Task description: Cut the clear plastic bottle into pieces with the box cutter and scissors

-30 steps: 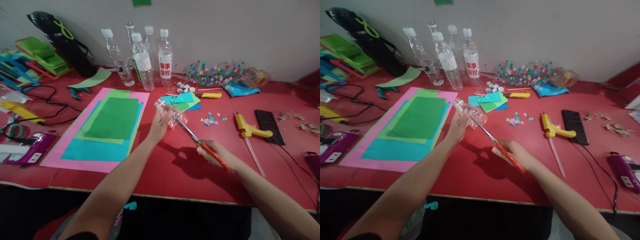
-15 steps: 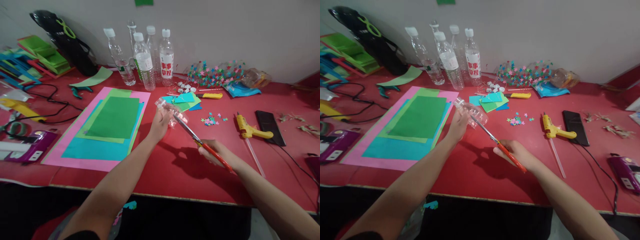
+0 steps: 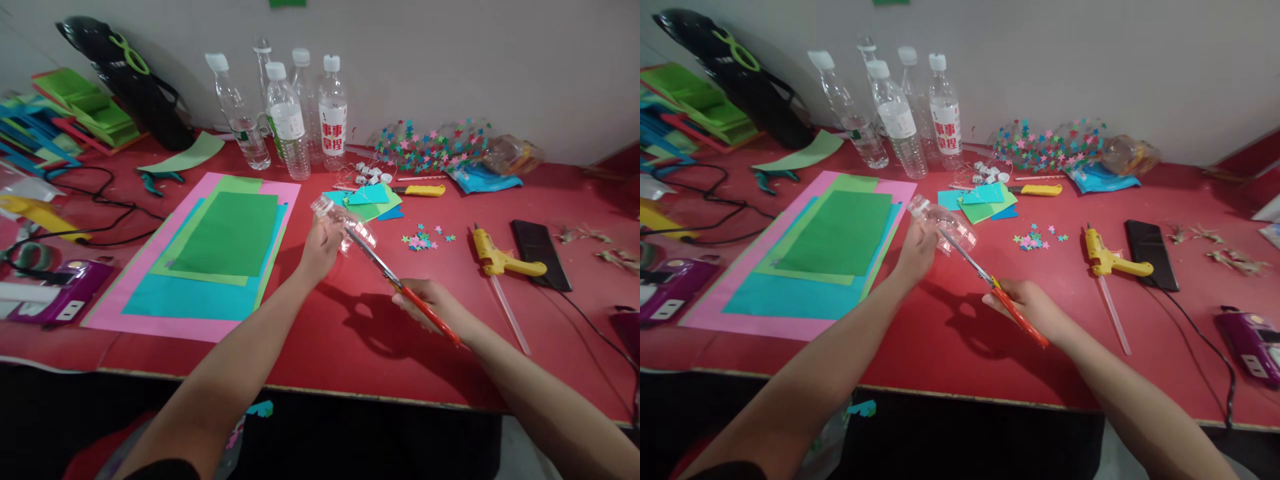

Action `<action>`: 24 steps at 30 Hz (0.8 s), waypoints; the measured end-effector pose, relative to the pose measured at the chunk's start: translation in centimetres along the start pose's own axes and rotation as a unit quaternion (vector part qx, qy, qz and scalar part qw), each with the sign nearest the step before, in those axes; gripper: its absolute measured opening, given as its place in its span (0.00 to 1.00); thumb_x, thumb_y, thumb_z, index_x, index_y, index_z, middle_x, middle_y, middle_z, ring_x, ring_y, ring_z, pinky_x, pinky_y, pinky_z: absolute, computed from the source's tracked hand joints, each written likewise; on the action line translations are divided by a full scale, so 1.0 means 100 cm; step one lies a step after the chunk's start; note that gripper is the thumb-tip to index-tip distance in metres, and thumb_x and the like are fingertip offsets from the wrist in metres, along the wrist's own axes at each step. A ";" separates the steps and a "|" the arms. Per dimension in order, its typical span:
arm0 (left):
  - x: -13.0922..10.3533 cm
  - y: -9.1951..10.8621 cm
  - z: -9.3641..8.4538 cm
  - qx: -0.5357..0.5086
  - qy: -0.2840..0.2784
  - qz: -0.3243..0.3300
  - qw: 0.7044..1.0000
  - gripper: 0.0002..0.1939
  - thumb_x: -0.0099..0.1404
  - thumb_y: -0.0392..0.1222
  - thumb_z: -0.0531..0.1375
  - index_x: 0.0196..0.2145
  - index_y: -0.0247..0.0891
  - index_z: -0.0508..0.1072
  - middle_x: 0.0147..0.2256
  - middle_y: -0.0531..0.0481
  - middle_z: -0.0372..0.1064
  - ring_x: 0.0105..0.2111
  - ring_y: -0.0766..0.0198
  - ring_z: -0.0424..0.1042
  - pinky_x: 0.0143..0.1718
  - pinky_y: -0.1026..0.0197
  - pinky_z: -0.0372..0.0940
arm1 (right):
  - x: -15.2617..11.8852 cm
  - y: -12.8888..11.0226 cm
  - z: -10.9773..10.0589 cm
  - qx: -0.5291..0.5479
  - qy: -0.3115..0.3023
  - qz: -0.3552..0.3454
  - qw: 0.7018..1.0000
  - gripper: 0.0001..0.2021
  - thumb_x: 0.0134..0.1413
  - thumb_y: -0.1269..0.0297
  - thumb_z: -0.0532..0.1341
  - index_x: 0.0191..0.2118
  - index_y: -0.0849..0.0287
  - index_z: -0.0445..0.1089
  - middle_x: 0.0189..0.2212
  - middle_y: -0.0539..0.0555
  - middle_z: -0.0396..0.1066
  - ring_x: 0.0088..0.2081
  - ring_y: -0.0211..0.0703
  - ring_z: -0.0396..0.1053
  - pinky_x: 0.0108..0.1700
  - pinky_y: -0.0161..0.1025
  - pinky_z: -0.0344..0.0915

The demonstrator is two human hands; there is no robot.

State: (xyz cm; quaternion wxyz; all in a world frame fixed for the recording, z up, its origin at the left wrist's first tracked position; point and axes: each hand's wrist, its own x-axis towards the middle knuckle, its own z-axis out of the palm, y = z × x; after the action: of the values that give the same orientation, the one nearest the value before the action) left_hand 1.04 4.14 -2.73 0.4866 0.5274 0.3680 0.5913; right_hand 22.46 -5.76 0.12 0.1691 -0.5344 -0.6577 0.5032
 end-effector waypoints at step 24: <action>-0.001 -0.020 -0.006 0.142 -0.056 0.105 0.983 0.09 0.62 0.41 0.56 0.41 0.41 0.68 0.40 0.45 0.75 0.43 0.55 0.74 0.51 0.50 0.65 | 0.001 0.011 0.002 0.025 -0.010 -0.001 1.000 0.23 0.59 0.42 0.59 0.27 0.55 0.55 0.17 0.43 0.54 0.19 0.32 0.53 0.21 0.33 0.48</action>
State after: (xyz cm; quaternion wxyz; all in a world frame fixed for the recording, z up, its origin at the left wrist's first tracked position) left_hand 0.86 4.62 -4.75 0.3616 0.6595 0.3630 0.5500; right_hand 22.86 -5.90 -0.94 0.1762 -0.5246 -0.6471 0.5244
